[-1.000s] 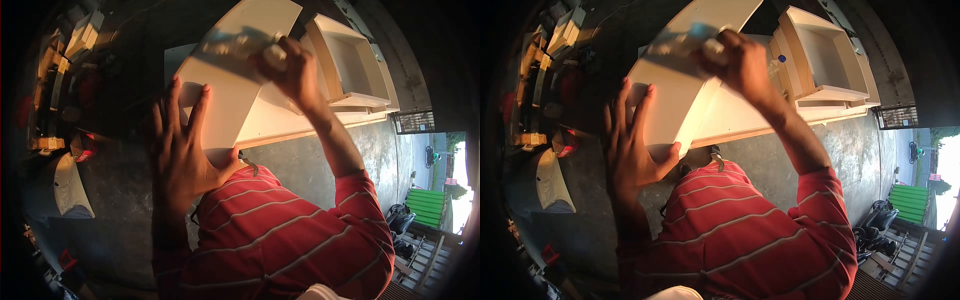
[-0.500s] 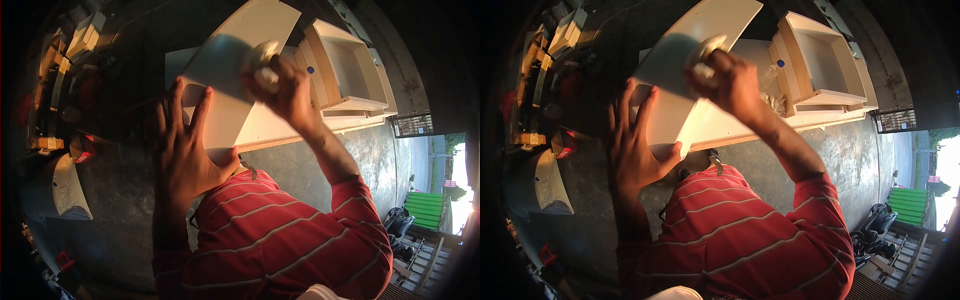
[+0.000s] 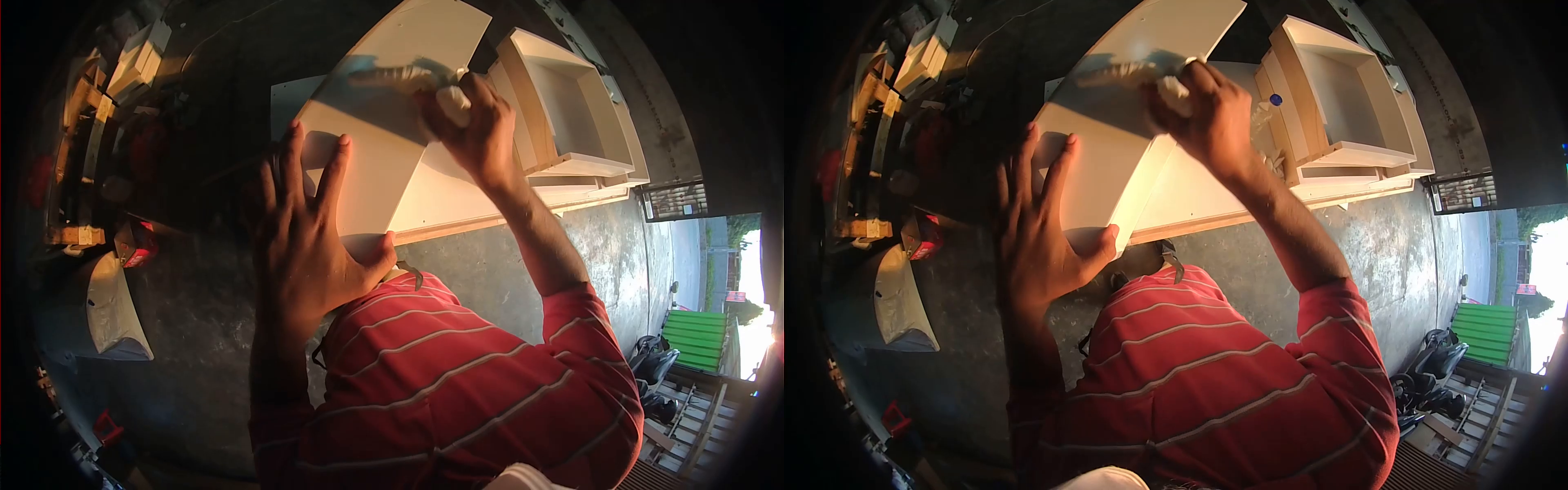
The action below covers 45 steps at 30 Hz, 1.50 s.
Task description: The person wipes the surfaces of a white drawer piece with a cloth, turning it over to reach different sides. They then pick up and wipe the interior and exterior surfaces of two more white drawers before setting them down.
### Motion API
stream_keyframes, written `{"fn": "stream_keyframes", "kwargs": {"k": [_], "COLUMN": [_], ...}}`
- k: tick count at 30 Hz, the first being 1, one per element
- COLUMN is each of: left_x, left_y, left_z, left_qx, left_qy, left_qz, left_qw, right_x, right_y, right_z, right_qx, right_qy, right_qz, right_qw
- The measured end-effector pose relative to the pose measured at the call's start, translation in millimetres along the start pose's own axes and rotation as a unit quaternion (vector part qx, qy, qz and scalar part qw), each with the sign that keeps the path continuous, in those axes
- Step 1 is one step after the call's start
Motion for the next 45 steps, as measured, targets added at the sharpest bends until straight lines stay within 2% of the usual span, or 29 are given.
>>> {"fn": "stream_keyframes", "kwargs": {"k": [2, 5, 6, 9, 10, 12, 14, 16, 18, 20, 23, 24, 26, 27, 29, 31, 32, 35, 36, 38, 40, 41, 42, 45], "left_x": [-2, -1, 0, 2, 1, 0, 1, 0, 0, 1, 3, 3, 3, 2, 2, 3, 3, 5, 5, 4, 2, 3, 3, 3], "left_y": [0, -1, -1, 0, -1, -3, 0, 2, 4, 6, -1, -2, 5, 6, 4, 2, -1, 3, 4, 5, 5, 4, 4, 1], "left_z": [-3, -4, -2, 0, -2, 0, 0, -2, 0, 0, 2, 1, -1, 0, 0, -1, -1, 1, 1, 2, 2, 2, 1, 0], "left_qx": [0.011, -0.001, 0.0, -0.015, -0.016, -0.006, -0.009, -0.01, -0.006, 0.005, 0.008, 0.001, 0.019, 0.034, 0.024, 0.011, 0.005, 0.021, 0.04, 0.035, 0.025, 0.022, 0.021, 0.009], "left_qy": [-0.001, 0.034, 0.032, 0.019, 0.018, 0.006, 0.007, 0.0, 0.0, -0.013, -0.014, -0.016, -0.027, -0.04, -0.035, -0.032, -0.03, -0.033, -0.045, -0.039, -0.042, -0.034, -0.024, -0.015], "left_qz": [-0.001, 0.011, 0.011, 0.012, 0.01, -0.019, -0.012, -0.009, -0.01, -0.014, -0.005, 0.002, -0.004, -0.008, -0.003, 0.001, 0.001, 0.001, -0.002, -0.002, -0.005, 0.0, 0.004, 0.018], "left_qw": [1.0, 0.999, 0.999, 1.0, 1.0, 1.0, 1.0, 1.0, 1.0, 1.0, 1.0, 1.0, 0.999, 0.999, 0.999, 0.999, 1.0, 0.999, 0.998, 0.999, 0.999, 0.999, 0.999, 1.0], "right_x": [2, 12, 9, -12, -17, -10, 4, 1, -11, -21, -22, -16, -11, -14, -27, -28, -28, -17, -13, -15, -20, -24, -27, -14], "right_y": [-8, -39, -31, 37, 50, 26, -16, -3, 37, 80, 57, 36, 28, 37, 73, 89, 86, 43, 36, 48, 66, 77, 80, 34], "right_z": [-4, -24, -21, 10, 19, 12, -8, -10, 7, 31, 21, 13, -2, 1, 19, 36, 34, 11, 4, 4, 16, 25, 26, 6], "right_qx": [0.029, 0.097, 0.095, -0.005, -0.059, 0.013, 0.085, 0.045, 0.031, -0.028, 0.009, 0.032, 0.007, 0.023, 0.003, -0.052, -0.049, 0.051, 0.026, 0.046, 0.032, 0.006, -0.051, 0.071], "right_qy": [-0.005, -0.004, -0.006, 0.053, 0.006, 0.034, 0.024, -0.024, 0.023, 0.056, 0.041, 0.04, 0.008, 0.037, 0.045, 0.046, 0.047, 0.071, 0.042, 0.05, 0.019, 0.045, 0.015, 0.04], "right_qz": [-0.05, 0.066, 0.067, -0.045, -0.059, -0.068, 0.003, 0.058, -0.053, -0.046, -0.049, -0.019, 0.054, 0.078, 0.037, -0.025, -0.024, 0.019, 0.037, 0.066, -0.013, -0.027, -0.013, 0.022], "right_qw": [0.998, 0.993, 0.993, 0.998, 0.997, 0.997, 0.996, 0.997, 0.998, 0.997, 0.998, 0.999, 0.999, 0.996, 0.998, 0.997, 0.997, 0.996, 0.998, 0.996, 0.999, 0.999, 0.998, 0.996]}}
Point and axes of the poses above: each hand's wrist, its own z-axis towards the middle knuckle, its own x-axis out of the back of the hand, y = z × x, the point moved 4 cm from there along z, towards the middle knuckle, and after that the axes turned 11 degrees about -z, right-handed, at the moved point
